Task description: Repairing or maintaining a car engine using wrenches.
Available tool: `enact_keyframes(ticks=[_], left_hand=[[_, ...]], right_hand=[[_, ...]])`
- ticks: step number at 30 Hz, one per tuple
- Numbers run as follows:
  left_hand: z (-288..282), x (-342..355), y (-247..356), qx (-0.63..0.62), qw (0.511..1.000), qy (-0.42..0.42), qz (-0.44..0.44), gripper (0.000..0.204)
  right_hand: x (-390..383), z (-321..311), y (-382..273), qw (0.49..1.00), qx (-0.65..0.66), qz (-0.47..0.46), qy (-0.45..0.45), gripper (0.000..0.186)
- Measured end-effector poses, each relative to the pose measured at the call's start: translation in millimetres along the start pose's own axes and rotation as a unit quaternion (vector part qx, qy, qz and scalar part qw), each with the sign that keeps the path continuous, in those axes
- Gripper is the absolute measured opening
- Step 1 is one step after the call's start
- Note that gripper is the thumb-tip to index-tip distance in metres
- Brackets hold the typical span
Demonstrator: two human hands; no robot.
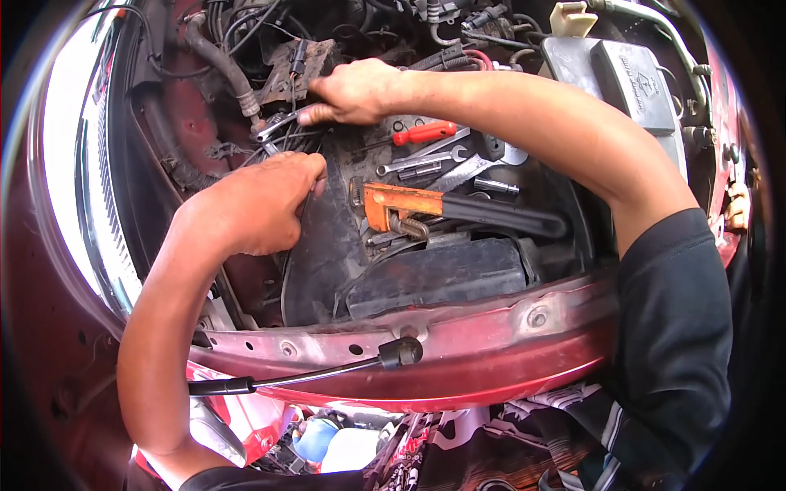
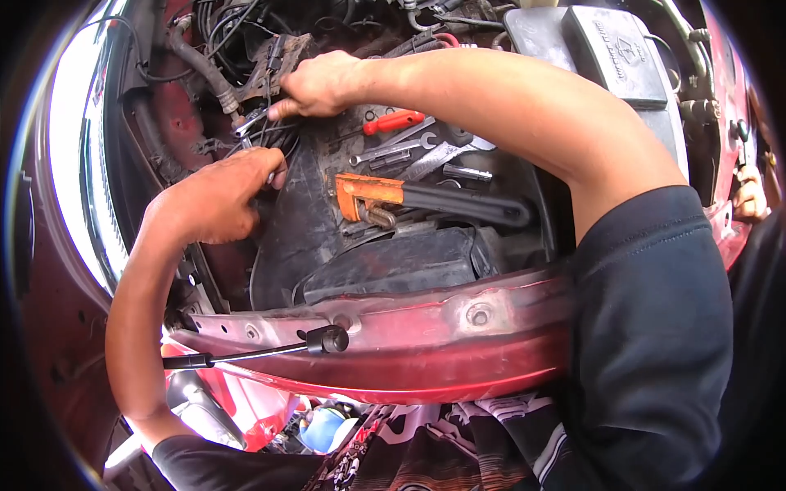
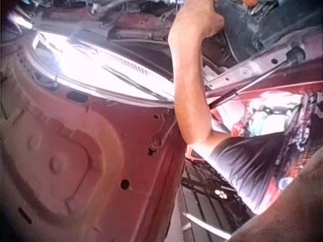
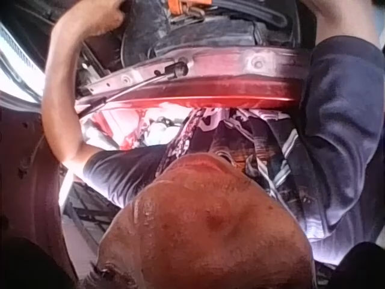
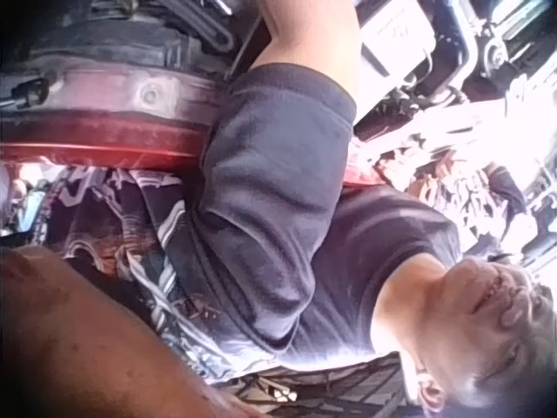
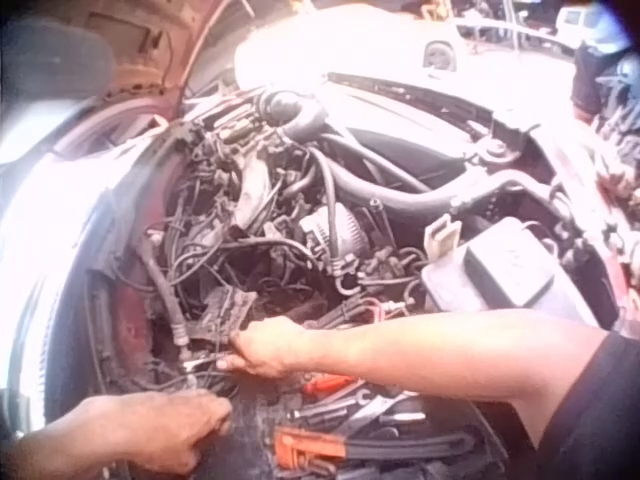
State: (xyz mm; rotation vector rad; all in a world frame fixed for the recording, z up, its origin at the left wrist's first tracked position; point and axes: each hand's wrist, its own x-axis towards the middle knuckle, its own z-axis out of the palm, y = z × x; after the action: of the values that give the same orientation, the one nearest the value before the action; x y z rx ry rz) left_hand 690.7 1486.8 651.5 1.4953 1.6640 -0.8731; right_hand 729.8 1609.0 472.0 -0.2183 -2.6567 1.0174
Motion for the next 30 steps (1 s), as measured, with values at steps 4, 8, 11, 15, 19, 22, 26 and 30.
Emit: enact_keyframes(ticks=[4,8,11,15,19,22,26,30], left_hand=[[1.4,4.2,-0.2,-0.008,1.000,0.014,0.009,0.037],[3.5,2.0,-2.5,-0.010,1.000,0.028,0.011,0.036],[1.3,1.9,-0.5,0.010,1.000,0.019,0.004,0.036],[2.3,2.2,0.6,0.017,1.000,0.020,-0.001,0.035],[2.5,1.2,1.1,0.010,1.000,0.029,-0.006,0.035],[3.5,1.7,1.6,0.004,1.000,0.029,-0.005,0.035],[6.1,1.7,-2.5,0.012,0.999,0.039,0.010,0.034],[3.4,1.3,1.9,0.014,0.999,0.040,0.008,0.034]], right_hand=[[1.4,-11.3,15.5,0.997,-0.042,-0.045,-0.038,0.059],[-0.4,-16.8,12.8,0.996,-0.074,-0.032,-0.042,0.058],[2.1,-30.7,4.1,0.996,-0.040,0.018,-0.083,0.059],[0.7,-20.8,-19.2,0.987,0.066,0.108,-0.102,0.056],[12.9,-30.4,-15.1,0.970,0.143,0.156,-0.116,0.051],[9.4,-38.3,-9.2,0.990,0.025,0.130,-0.053,0.051],[9.4,-38.8,3.1,0.994,0.008,0.078,-0.069,0.055],[7.7,-37.2,14.8,0.992,0.068,0.088,-0.062,0.051]])
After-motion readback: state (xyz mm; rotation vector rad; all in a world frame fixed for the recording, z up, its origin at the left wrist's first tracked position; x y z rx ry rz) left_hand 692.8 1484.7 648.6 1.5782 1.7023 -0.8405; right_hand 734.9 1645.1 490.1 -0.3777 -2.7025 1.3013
